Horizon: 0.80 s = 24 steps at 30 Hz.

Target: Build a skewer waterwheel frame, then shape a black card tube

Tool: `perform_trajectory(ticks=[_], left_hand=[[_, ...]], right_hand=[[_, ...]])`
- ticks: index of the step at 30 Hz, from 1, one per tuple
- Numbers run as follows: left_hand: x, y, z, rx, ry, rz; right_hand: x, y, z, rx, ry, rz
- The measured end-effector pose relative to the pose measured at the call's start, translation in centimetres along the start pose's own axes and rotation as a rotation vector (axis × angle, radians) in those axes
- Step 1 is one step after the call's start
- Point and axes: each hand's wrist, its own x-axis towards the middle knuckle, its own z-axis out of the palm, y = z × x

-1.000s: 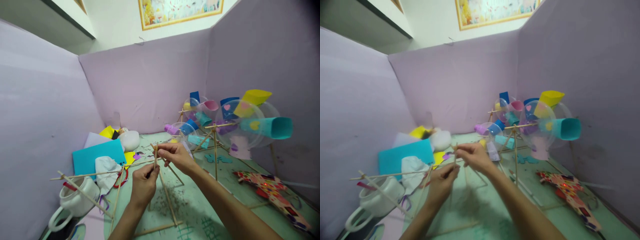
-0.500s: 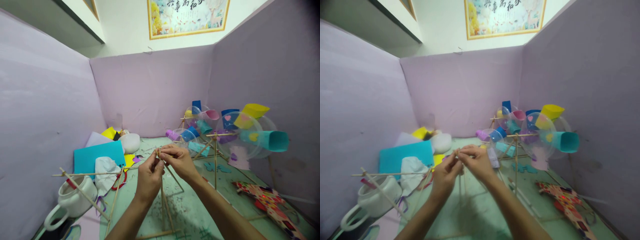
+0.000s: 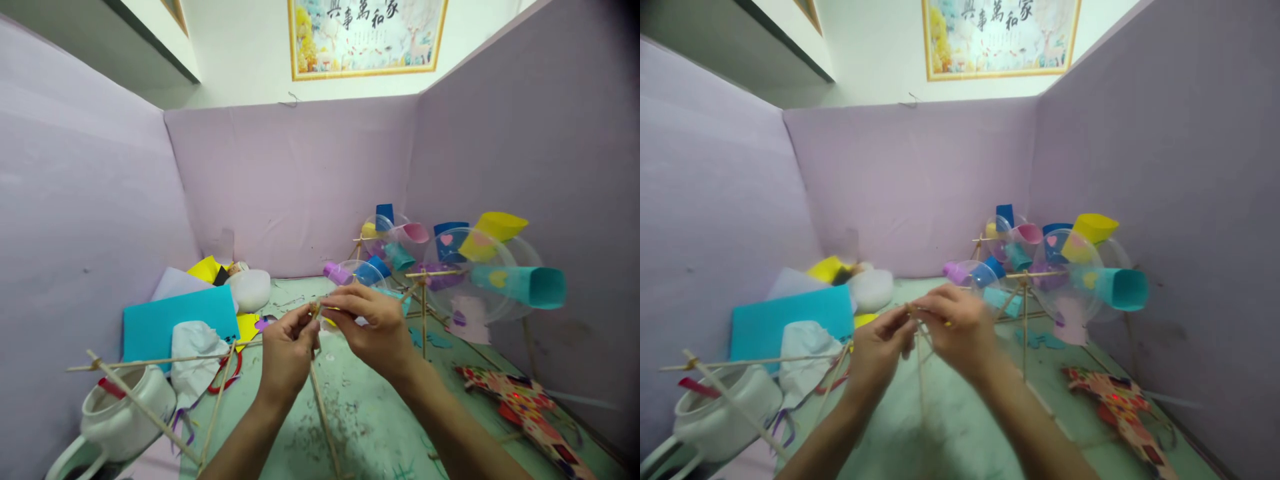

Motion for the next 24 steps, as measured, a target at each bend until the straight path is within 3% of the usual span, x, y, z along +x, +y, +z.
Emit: perform_trajectory(ticks=[4, 11, 16, 20, 24], left_hand=[[-0.3, 0.3, 0.1, -0.021, 0.011, -0.004], [-0.9, 1.6, 0.0, -0.082, -0.063, 0.015], [-0.7, 1.5, 0.0, -0.131, -0.07, -0.046], [-0.2, 1.3, -0.1, -0.168, -0.074, -0.062], [0.4, 0.7, -0.4, -0.226, 0.015, -0.17]], right_hand=[[-0.4, -0.1, 0.5, -0.221, -0.034, -0.042], [-0.3, -2.1, -0.1, -0.417, 0.023, -0.088], [-0.4, -2.1, 0.3, -0.558, -0.04, -0.065], [-0.7, -1.3, 1.4, -0.58, -0.068, -0.069], [-1.0, -1.0, 2.3, -0.492, -0.103, -0.039]])
